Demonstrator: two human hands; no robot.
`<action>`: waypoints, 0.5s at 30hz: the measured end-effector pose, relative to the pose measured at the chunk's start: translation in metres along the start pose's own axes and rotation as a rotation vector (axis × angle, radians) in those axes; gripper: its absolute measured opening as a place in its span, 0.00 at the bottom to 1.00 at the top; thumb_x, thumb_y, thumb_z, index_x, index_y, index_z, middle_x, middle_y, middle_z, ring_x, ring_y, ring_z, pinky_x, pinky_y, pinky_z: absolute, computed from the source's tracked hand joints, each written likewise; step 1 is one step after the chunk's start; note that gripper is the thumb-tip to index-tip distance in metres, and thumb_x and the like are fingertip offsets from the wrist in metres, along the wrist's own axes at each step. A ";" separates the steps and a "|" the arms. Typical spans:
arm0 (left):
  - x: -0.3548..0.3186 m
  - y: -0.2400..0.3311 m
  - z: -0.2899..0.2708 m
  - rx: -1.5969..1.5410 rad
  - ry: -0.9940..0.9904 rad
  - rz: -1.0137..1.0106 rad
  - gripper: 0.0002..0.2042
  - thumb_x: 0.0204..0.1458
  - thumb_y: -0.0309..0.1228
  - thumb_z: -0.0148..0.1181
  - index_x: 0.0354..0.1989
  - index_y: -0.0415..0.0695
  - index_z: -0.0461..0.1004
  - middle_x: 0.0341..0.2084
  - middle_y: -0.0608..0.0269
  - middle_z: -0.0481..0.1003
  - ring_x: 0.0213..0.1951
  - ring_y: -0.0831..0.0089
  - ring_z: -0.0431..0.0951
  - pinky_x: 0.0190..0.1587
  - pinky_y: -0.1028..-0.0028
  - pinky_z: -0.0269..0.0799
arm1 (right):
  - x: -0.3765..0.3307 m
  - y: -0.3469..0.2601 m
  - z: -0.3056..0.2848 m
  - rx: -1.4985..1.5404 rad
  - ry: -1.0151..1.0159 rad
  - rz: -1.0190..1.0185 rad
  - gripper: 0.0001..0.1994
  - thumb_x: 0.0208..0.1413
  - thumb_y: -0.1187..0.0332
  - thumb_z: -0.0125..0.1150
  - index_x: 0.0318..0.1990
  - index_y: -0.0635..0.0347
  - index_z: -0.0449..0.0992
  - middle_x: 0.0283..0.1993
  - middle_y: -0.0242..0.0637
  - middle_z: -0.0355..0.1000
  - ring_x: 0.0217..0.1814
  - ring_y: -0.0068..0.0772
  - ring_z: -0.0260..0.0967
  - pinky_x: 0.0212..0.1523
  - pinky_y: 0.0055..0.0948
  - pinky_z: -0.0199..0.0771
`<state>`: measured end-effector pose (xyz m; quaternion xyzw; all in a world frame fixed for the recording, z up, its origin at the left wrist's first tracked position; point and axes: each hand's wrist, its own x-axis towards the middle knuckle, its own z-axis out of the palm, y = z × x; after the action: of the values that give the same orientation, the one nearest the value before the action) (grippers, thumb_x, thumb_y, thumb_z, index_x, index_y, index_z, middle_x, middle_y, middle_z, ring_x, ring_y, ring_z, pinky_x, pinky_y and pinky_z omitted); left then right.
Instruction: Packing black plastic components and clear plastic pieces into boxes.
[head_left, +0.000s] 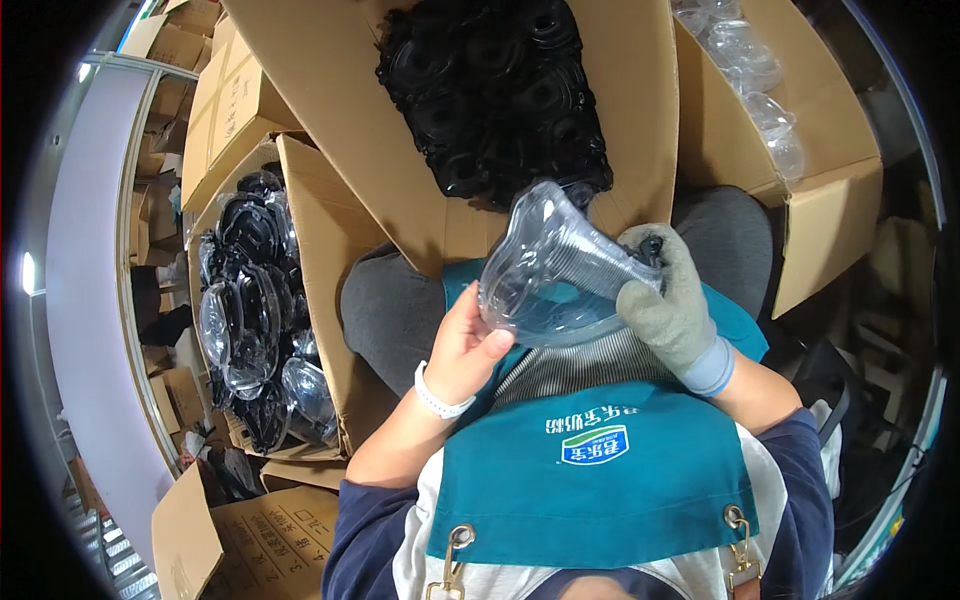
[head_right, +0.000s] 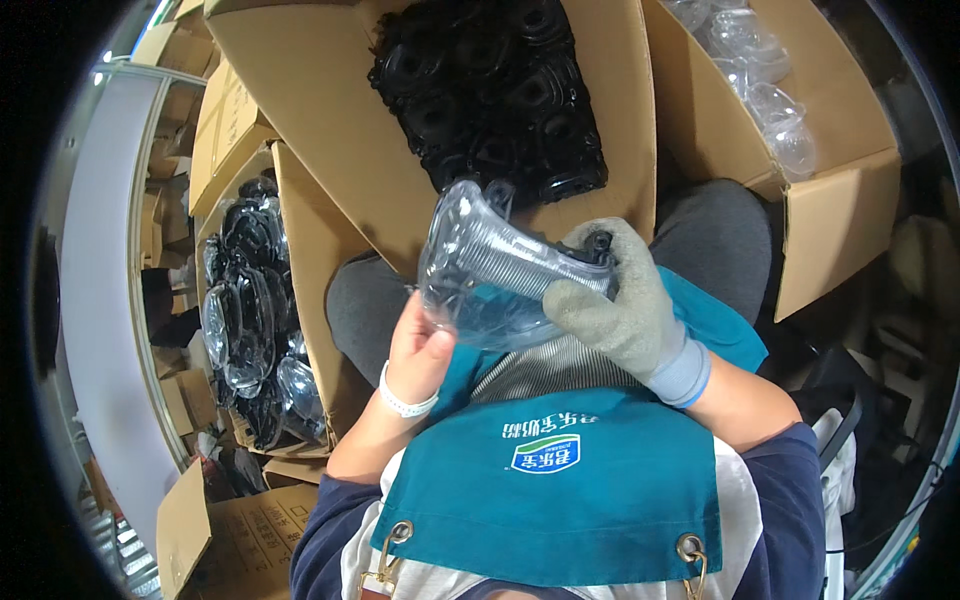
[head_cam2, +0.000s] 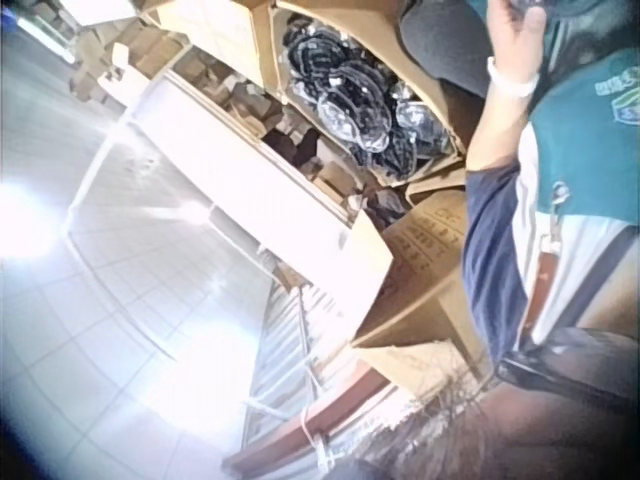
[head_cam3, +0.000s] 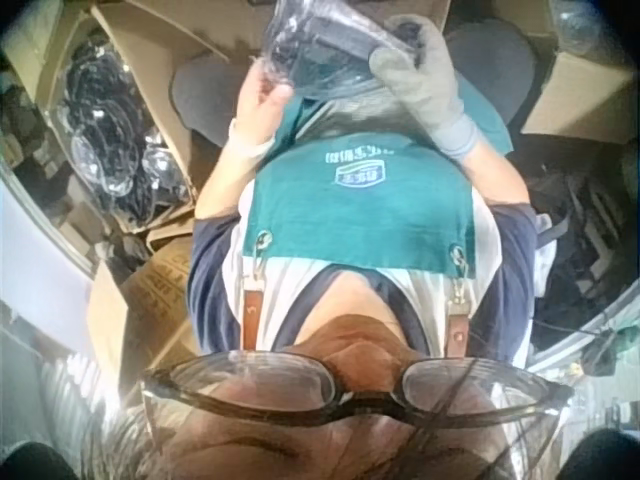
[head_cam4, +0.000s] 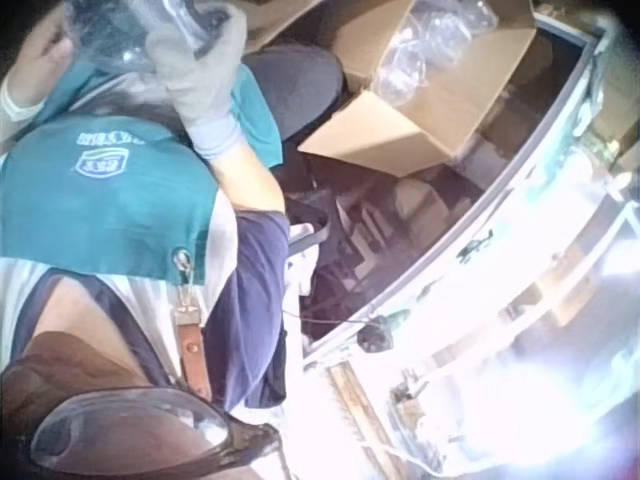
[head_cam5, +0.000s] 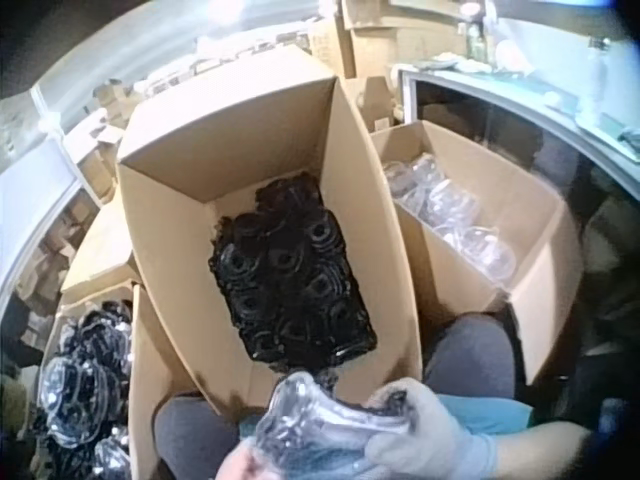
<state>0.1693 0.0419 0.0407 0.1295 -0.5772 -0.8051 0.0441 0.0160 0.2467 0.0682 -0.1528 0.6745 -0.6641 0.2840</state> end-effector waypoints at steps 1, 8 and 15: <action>0.001 0.002 -0.009 0.262 -0.048 0.010 0.28 0.54 0.41 0.66 0.58 0.37 0.66 0.49 0.60 0.73 0.51 0.69 0.73 0.55 0.71 0.66 | 0.001 -0.007 -0.004 -0.058 0.001 -0.073 0.24 0.44 0.60 0.73 0.44 0.64 0.69 0.37 0.33 0.69 0.37 0.21 0.65 0.39 0.25 0.70; -0.001 -0.003 -0.006 0.563 -0.120 0.125 0.24 0.53 0.44 0.65 0.49 0.38 0.72 0.38 0.55 0.76 0.42 0.61 0.77 0.48 0.66 0.70 | -0.001 -0.001 -0.012 -0.039 -0.040 -0.155 0.27 0.39 0.57 0.78 0.42 0.63 0.70 0.35 0.30 0.69 0.35 0.18 0.65 0.36 0.21 0.69; -0.027 -0.033 -0.011 0.522 -0.122 -0.106 0.16 0.55 0.39 0.64 0.42 0.38 0.72 0.39 0.57 0.76 0.42 0.67 0.76 0.47 0.68 0.71 | -0.001 0.006 -0.008 -0.019 -0.090 0.049 0.25 0.41 0.57 0.78 0.39 0.63 0.72 0.32 0.29 0.69 0.33 0.17 0.65 0.33 0.21 0.68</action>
<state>0.2009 0.0485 0.0107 0.1179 -0.7592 -0.6364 -0.0681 0.0129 0.2538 0.0622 -0.1689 0.6709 -0.6428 0.3289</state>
